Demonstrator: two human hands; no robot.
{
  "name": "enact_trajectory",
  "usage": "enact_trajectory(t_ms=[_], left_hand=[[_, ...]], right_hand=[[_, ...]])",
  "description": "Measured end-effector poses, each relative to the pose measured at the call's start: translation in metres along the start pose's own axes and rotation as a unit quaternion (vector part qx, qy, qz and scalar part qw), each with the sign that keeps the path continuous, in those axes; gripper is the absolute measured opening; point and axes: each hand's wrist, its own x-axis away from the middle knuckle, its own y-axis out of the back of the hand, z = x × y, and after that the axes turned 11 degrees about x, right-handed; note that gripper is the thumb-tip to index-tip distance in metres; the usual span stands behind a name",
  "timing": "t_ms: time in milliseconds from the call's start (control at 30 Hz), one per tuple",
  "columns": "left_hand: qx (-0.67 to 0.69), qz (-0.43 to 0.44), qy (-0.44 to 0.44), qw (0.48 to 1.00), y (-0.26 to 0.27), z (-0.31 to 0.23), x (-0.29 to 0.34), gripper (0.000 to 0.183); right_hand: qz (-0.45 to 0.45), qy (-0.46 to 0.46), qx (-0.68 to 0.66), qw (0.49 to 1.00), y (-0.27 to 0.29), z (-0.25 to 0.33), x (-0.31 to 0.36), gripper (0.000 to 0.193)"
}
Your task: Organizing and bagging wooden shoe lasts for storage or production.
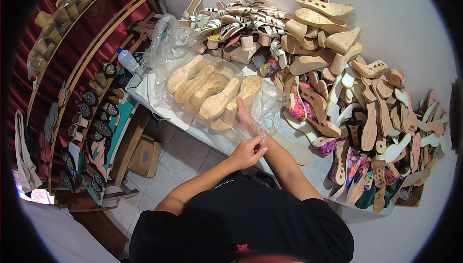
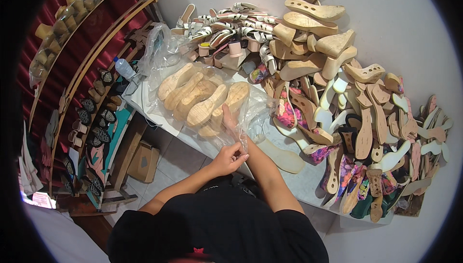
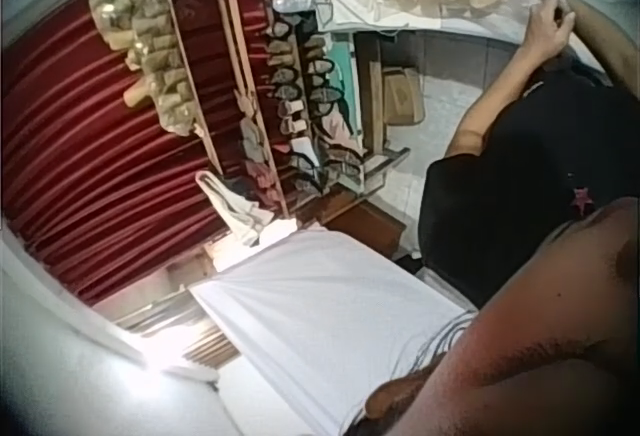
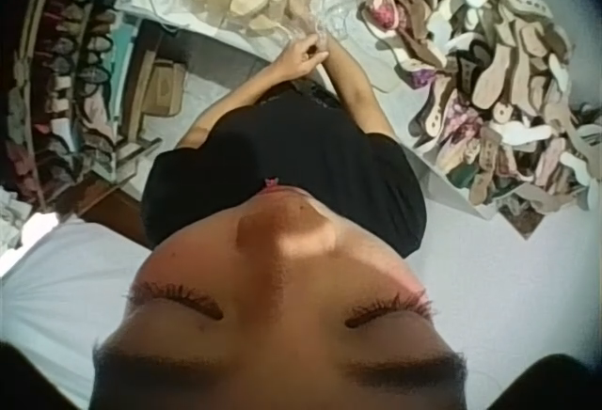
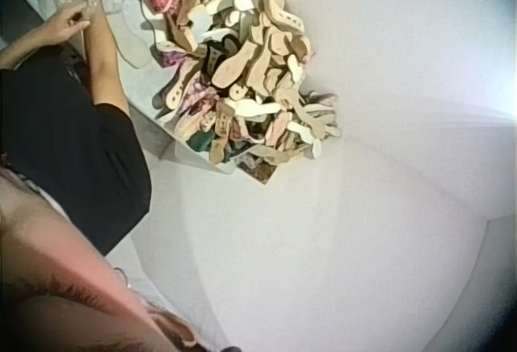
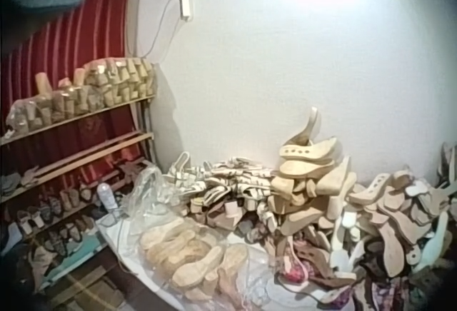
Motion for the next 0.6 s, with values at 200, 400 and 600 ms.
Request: enact_trajectory(t_ms=[200, 400, 600], left_hand=[[-0.050, 0.002, 0.015, 0.999, -0.003, 0.012, 0.002, 0.016], [-0.037, 0.005, 0.087, 0.996, -0.011, -0.002, -0.008, 0.019], [-0.190, 0.128, -0.047, 0.972, -0.010, -0.024, -0.025, 0.019]], right_hand=[[-0.032, 0.100, 0.142, 0.984, 0.003, -0.016, -0.003, 0.062], [0.031, -0.096, 0.404, 0.909, 0.069, 0.000, 0.007, 0.068], [0.014, -0.043, 0.622, 0.782, 0.118, 0.091, 0.101, 0.090]])
